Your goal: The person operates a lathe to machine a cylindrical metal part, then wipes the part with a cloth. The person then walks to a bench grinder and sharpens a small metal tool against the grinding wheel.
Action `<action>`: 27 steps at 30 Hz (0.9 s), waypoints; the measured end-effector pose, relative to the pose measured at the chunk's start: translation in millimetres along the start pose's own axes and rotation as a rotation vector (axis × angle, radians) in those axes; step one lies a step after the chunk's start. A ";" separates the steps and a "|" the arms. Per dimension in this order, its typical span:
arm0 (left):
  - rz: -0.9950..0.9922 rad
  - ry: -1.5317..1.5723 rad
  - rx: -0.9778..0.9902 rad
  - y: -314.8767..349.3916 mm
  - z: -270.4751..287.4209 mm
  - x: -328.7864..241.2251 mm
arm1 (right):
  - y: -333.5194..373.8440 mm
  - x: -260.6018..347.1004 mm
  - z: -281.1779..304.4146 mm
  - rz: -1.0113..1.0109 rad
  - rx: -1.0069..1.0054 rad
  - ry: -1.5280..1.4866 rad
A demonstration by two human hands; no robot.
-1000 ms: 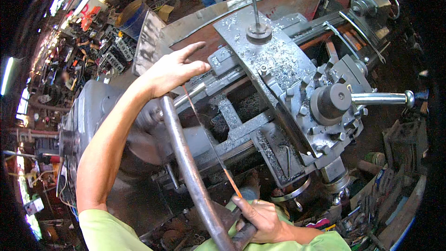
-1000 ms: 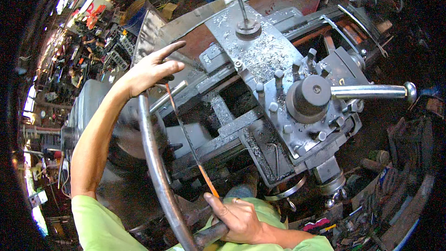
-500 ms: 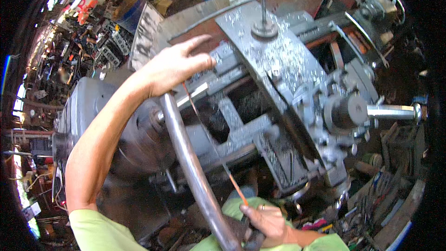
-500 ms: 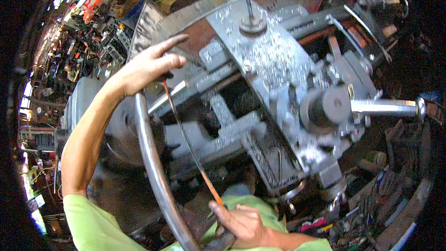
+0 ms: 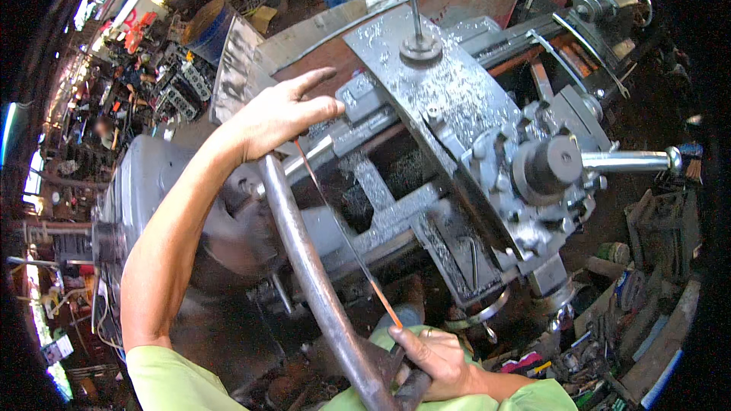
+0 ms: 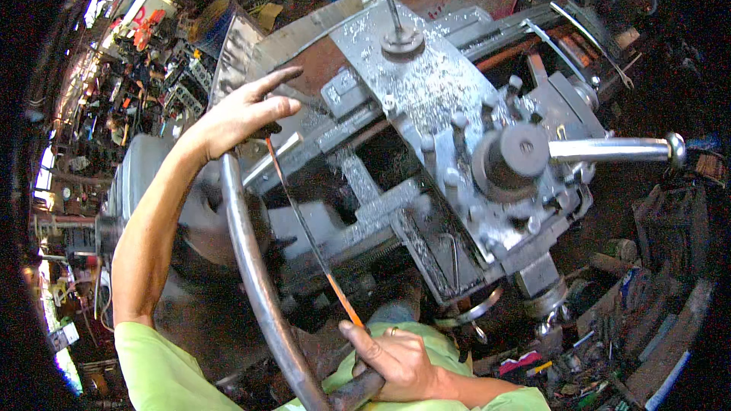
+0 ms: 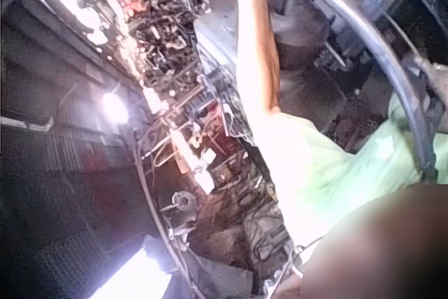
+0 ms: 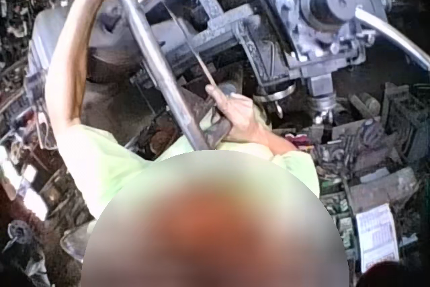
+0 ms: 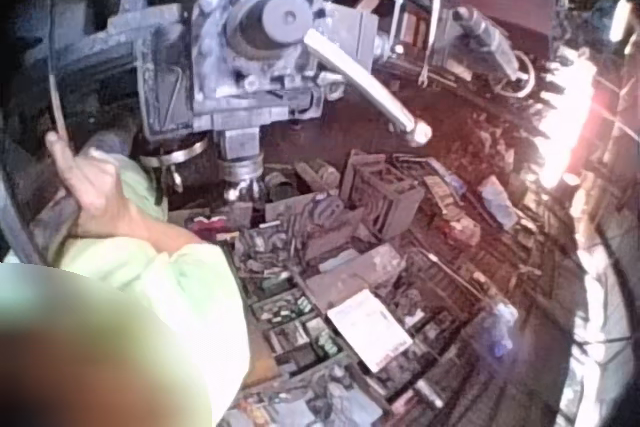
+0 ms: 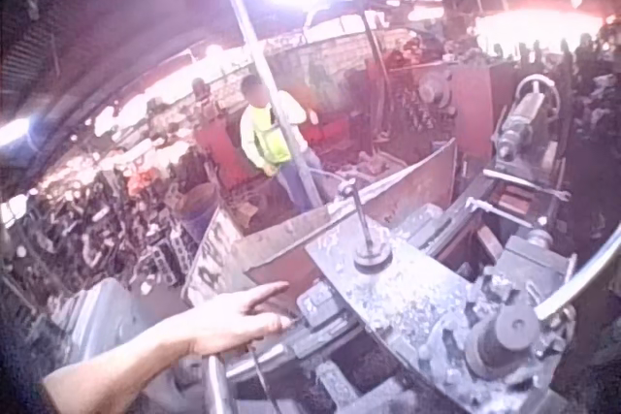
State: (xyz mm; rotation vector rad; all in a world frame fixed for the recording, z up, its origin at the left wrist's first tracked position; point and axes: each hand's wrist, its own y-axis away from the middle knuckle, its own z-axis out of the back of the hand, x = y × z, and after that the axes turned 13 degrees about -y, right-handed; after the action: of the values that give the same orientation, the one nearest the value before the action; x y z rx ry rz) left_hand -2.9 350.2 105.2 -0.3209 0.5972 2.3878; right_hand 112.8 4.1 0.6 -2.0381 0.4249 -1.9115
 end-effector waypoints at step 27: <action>0.050 -0.028 -0.018 -9.8 7.9 10.7 | -15.1 -6.3 -0.3 -0.011 0.016 0.010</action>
State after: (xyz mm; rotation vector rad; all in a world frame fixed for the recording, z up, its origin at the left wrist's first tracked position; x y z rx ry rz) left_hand -5.3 366.5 104.7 -0.2825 0.5770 2.4430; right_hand 112.1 20.4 1.3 -2.0252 0.4005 -1.9259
